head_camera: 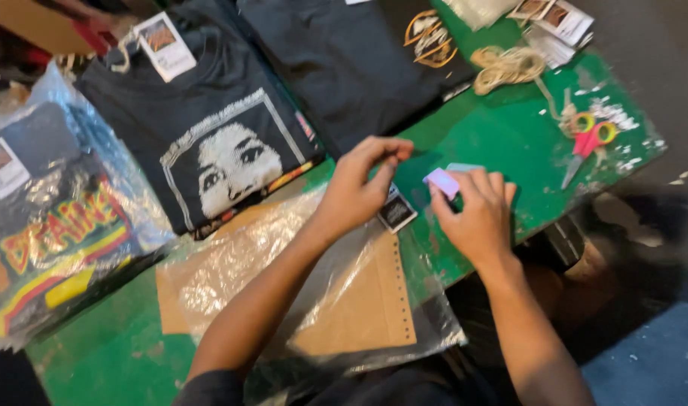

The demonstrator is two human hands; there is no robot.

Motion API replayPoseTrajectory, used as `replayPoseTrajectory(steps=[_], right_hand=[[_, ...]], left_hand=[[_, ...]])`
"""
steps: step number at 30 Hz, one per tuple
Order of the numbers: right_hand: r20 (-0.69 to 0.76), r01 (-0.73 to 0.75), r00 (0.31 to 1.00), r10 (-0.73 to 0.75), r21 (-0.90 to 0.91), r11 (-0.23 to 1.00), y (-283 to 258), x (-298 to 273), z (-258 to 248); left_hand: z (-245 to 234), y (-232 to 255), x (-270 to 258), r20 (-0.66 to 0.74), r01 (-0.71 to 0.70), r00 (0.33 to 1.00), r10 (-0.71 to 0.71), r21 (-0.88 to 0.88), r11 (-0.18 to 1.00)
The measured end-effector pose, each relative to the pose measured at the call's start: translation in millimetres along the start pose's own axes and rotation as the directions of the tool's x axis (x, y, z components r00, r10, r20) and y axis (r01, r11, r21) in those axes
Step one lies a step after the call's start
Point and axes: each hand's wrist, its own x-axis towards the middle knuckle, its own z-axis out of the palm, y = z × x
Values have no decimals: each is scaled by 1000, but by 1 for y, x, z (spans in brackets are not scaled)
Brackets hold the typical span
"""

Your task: Bagging small clothing tags and stickers into a plastic bag on a workbench

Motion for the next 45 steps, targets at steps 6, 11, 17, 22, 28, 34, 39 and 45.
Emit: replayPoseTrajectory(steps=[6, 11, 17, 22, 28, 34, 39, 45], right_hand=[[-5, 1, 1000, -1, 40, 999, -7, 4, -4], [-7, -291, 940, 342, 509, 810, 11, -10, 5], [101, -433, 793, 601, 787, 439, 10, -19, 3], [114, -384, 862, 493, 782, 491, 4, -27, 3], [272, -413, 892, 362, 817, 402, -37, -26, 21], [257, -378, 910, 324, 835, 401, -52, -26, 36], [225, -377, 903, 366, 825, 421, -44, -41, 47], [138, -375, 902, 408, 719, 586, -52, -42, 43]], left_hand=[[-17, 1, -11, -17, 41, 999, -41, 8, 999], [-29, -2, -28, -2, 67, 998, -67, -12, 998], [-40, -10, -42, -4, 109, 994, -109, -4, 994], [-49, -13, -52, -5, 74, 997, -74, -1, 997], [-55, -18, -66, -26, 48, 998, -49, -24, 999], [-67, -21, -79, -28, 1, 1000, -1, -27, 1000], [-69, -19, -88, -15, -24, 1000, 24, 14, 1000], [-74, 0, -87, 124, 20, 989, -75, 399, 917]])
